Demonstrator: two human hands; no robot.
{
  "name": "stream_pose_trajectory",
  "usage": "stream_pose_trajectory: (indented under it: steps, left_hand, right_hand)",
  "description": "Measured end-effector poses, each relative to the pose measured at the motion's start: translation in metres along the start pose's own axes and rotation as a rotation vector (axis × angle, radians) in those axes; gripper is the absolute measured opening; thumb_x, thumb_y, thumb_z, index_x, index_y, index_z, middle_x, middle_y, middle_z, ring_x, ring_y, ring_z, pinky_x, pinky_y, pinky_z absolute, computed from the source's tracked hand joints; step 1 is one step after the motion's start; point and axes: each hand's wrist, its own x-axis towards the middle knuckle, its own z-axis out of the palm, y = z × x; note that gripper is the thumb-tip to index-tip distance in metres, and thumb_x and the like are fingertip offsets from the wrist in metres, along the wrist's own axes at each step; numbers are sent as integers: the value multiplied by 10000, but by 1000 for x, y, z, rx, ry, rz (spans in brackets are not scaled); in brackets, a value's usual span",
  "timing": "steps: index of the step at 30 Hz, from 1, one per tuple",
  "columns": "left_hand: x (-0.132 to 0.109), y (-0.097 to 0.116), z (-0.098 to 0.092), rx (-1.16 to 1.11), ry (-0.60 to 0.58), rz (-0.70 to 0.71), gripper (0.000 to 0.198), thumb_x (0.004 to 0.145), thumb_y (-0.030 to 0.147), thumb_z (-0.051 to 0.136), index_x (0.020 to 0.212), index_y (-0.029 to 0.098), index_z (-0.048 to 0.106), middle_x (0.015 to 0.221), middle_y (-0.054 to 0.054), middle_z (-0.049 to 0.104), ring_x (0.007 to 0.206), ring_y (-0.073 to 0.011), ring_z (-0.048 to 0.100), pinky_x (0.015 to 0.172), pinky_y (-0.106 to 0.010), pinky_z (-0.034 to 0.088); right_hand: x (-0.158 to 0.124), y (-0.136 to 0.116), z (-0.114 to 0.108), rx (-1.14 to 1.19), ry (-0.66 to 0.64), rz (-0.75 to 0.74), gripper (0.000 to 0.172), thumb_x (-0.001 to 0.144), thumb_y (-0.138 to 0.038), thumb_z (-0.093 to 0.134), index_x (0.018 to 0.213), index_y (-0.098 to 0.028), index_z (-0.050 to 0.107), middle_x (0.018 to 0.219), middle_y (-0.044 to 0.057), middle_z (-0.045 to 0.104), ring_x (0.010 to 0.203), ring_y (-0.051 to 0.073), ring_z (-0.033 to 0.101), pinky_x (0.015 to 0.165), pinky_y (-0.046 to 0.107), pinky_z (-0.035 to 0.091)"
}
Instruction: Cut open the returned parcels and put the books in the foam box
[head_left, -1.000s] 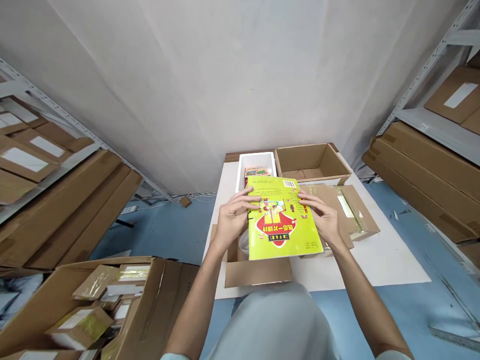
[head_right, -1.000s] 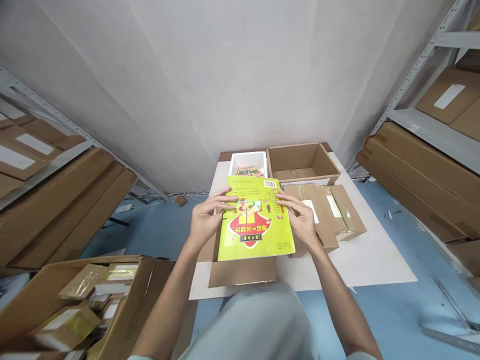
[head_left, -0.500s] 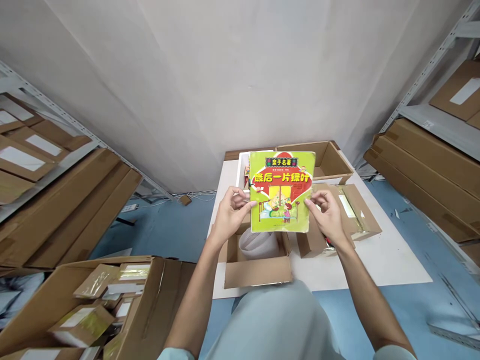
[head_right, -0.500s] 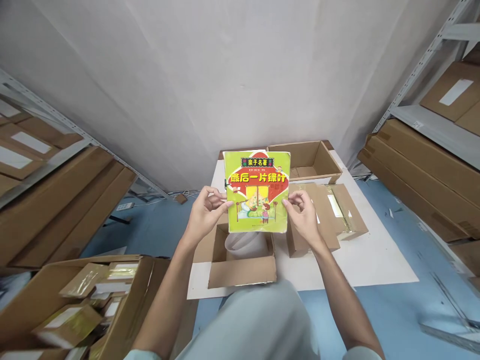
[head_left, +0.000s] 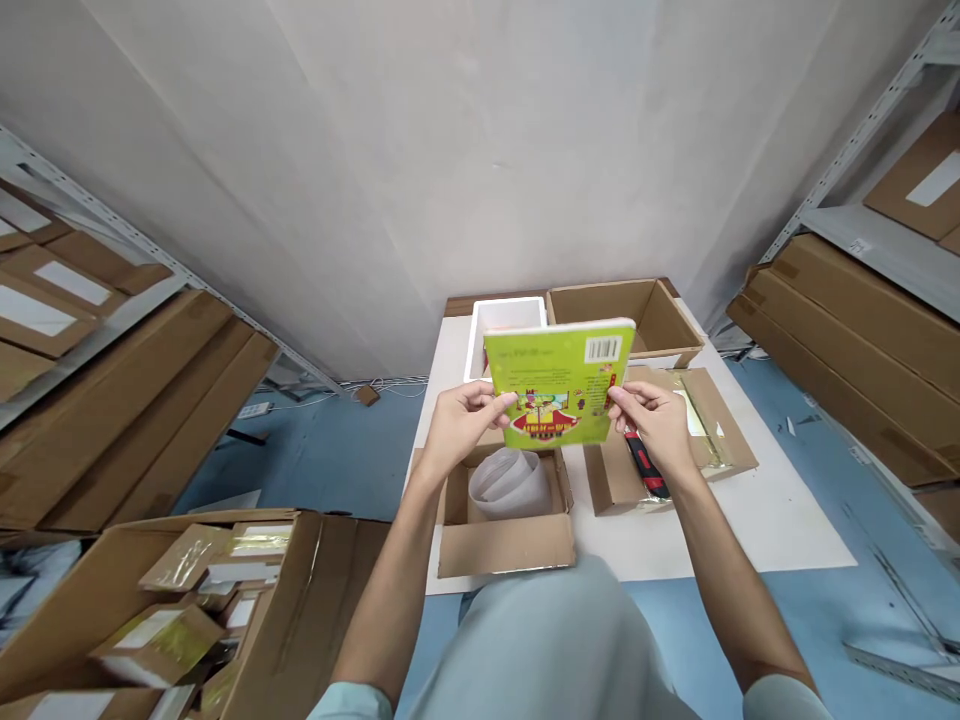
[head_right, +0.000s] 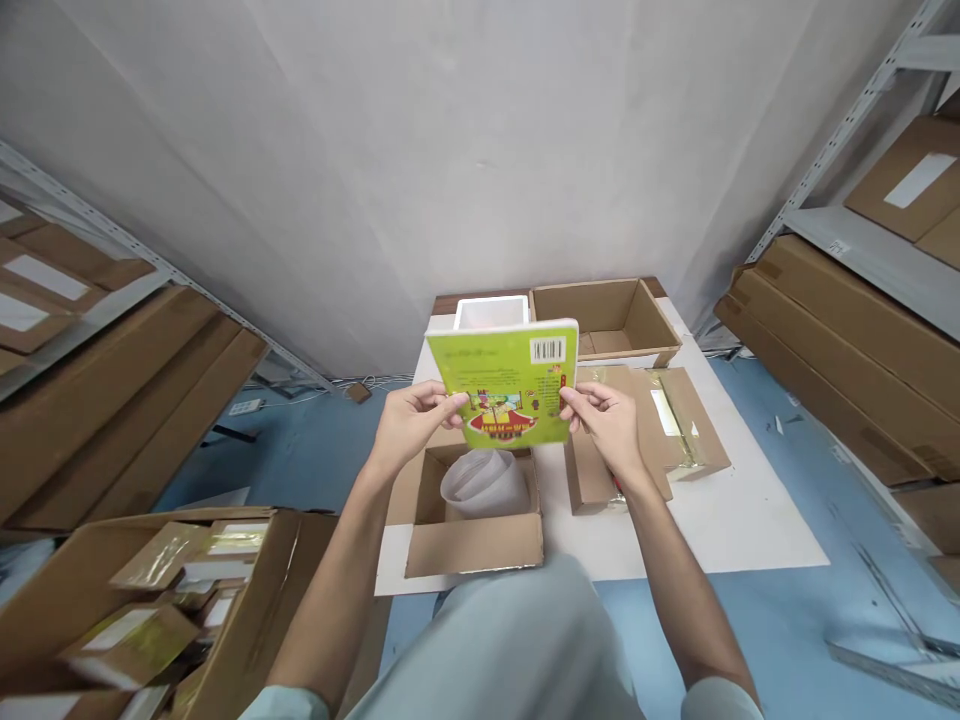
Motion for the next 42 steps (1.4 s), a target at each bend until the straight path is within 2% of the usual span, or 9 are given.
stream_pose_trajectory:
  steps: [4,9,13,19,24,27,30,35,42]
  left_hand:
    - [3,5,5,-10,18,-81,536,746,702,959,772,203,764,466,36,571,395,-133,518,410,-255,446]
    - [-2,-8,2,15,14,-119,518,765,680,954,750,212,733,435,69,492,373,-108,438,404,-243,356]
    - [-21,-46,1,-81,19,-200,602,747,736,942,943,185,800,664,-26,740,510,-165,656,470,-256,500]
    - [-51,-91,5,-180,99,-210,744,1029,814,583,1328,176,819,1251,-187,846,1108,-319,837,845,-406,705]
    - [9,-86,-8,-147,137,-13,905,913,726,830,1641,233,616,1586,-213,689,1433,-400,704,1130,-587,646]
    - [70,-71,-26,-84,207,93,873,1001,684,755,1719,254,504,1806,-193,451,1656,-398,487,1303,-592,498]
    - [98,-66,-44,96,318,161,804,1038,617,735,1689,190,534,1838,-194,394,1735,-363,351,1427,-539,280]
    - [44,-110,-52,259,338,66,622,1067,543,669,1539,137,669,1674,-229,610,1612,-348,543,1387,-513,345]
    - [-67,-180,-58,431,466,-206,547,1028,411,668,1494,125,679,1608,-229,662,1559,-352,590,1359,-504,395]
  right_hand:
    - [1,-4,2,59,-37,88,533,833,-744,909,829,-220,810,579,-6,675,447,131,556,437,272,469]
    - [-6,7,1,40,-59,127,543,845,-759,895,812,-227,789,603,12,708,484,152,622,452,273,485]
    - [-28,33,5,34,-110,176,564,903,-788,824,861,-226,801,737,76,809,607,208,739,575,326,629]
    - [-49,70,20,-41,-118,211,658,999,-821,664,1235,-231,839,1237,151,871,1060,337,856,830,453,734]
    - [20,62,53,-16,-186,69,820,966,-718,778,1640,-273,635,1691,121,624,1565,368,607,1232,542,591]
    - [76,53,79,177,-156,36,1007,973,-794,674,1784,-257,416,1784,121,510,1643,321,520,1324,530,494]
    - [94,61,92,181,-113,68,982,956,-778,698,1753,-252,470,1818,121,456,1659,297,498,1369,494,428]
    - [30,111,72,-61,-195,170,886,937,-776,749,1636,-244,630,1753,149,549,1663,338,486,1399,550,361]
    - [-64,194,41,-252,-204,402,1174,845,-935,695,1716,-167,519,1794,239,458,1683,399,443,1402,595,322]
